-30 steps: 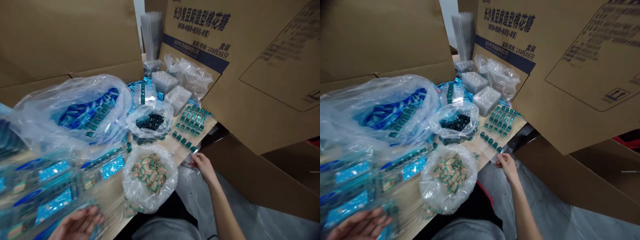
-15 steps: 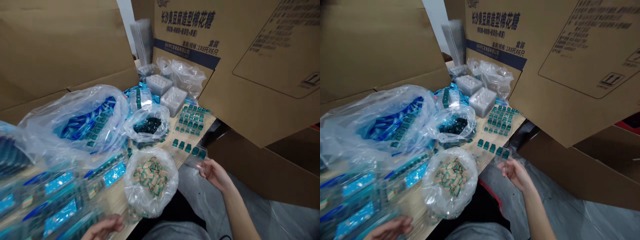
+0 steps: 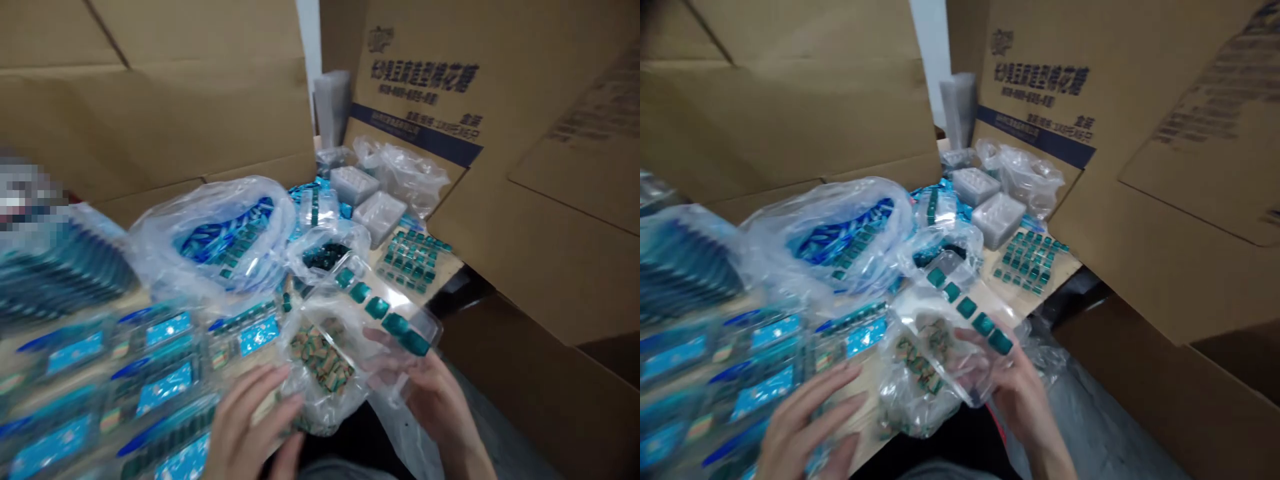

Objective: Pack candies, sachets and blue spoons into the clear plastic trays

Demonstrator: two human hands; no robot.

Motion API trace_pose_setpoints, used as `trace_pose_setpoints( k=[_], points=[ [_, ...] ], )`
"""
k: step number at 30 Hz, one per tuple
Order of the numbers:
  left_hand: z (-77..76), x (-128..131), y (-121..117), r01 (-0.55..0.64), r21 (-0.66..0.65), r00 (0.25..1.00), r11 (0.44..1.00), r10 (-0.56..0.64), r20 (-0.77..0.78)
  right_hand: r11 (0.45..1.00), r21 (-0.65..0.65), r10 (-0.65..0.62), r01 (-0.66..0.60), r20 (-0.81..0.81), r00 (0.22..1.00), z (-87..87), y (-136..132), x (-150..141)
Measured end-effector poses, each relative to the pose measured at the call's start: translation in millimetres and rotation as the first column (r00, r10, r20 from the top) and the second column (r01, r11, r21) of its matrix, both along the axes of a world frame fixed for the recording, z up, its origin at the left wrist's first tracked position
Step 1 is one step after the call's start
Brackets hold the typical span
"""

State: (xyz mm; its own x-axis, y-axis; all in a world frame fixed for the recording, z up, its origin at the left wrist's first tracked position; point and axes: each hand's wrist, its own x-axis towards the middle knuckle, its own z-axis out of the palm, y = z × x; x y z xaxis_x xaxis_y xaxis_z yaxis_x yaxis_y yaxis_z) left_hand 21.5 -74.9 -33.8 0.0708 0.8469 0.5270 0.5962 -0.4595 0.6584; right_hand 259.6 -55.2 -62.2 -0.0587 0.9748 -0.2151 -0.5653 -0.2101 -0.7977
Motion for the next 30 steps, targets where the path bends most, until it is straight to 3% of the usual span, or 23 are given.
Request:
trace_pose_setpoints(
  k=[3, 6, 8, 10, 14, 16, 20, 24, 27, 30],
  points=[
    [3.1, 16.6, 8.7, 0.136, 0.170, 0.941, 0.976, -0.074, -0.331, 0.993, 0.022, 0.115, -0.113, -0.146, 0.983, -8.7, 2.8, -47.3],
    [-1.3, 25.8, 15.1, 0.056, 0.130, 0.884, 0.990, 0.012, -0.467, 0.978, 0.078, 0.204, -0.191, -0.226, 0.953, -14.0, 2.7, -77.7],
    [-5.2, 26.7, 14.6, -0.045, 0.055, 0.888, 0.997, 0.065, -0.456, 0.964, 0.133, 0.260, -0.232, -0.263, 0.929, -12.8, 2.5, -86.3],
    [-7.6, 24.3, 11.1, -0.060, -0.035, 0.907, 0.998, 0.039, -0.419, 0.959, 0.126, 0.280, -0.254, -0.295, 0.914, -8.7, 2.2, -88.6],
    [-10.2, 15.8, 4.9, 0.013, -0.230, 0.947, 0.973, -0.086, -0.308, 0.986, -0.082, 0.111, -0.142, -0.304, 0.946, -0.8, 1.6, -88.5],
    [-12.8, 12.5, 4.7, 0.037, -0.285, 0.954, 0.958, -0.119, -0.276, 0.989, -0.124, 0.035, -0.076, -0.300, 0.953, 0.1, 1.8, -89.4],
    [-17.0, 7.5, 9.5, 0.116, -0.254, 0.925, 0.960, -0.198, -0.323, 0.989, -0.144, -0.006, -0.041, -0.311, 0.950, -1.9, 1.5, -88.8],
    [-10.4, 1.0, 14.6, 0.187, -0.182, 0.863, 0.965, -0.250, -0.438, 0.988, -0.147, 0.004, -0.052, -0.306, 0.952, -2.5, -1.3, -80.8],
    [-5.7, -1.8, 14.9, 0.212, -0.124, 0.845, 0.969, -0.245, -0.476, 0.989, -0.131, 0.027, -0.072, -0.319, 0.947, -1.7, -3.3, -76.6],
    [-11.5, 1.9, 12.9, 0.207, -0.019, 0.810, 0.978, -0.182, -0.557, 0.992, -0.127, -0.027, -0.013, -0.308, 0.951, -2.3, -5.5, -80.0]
  ],
)
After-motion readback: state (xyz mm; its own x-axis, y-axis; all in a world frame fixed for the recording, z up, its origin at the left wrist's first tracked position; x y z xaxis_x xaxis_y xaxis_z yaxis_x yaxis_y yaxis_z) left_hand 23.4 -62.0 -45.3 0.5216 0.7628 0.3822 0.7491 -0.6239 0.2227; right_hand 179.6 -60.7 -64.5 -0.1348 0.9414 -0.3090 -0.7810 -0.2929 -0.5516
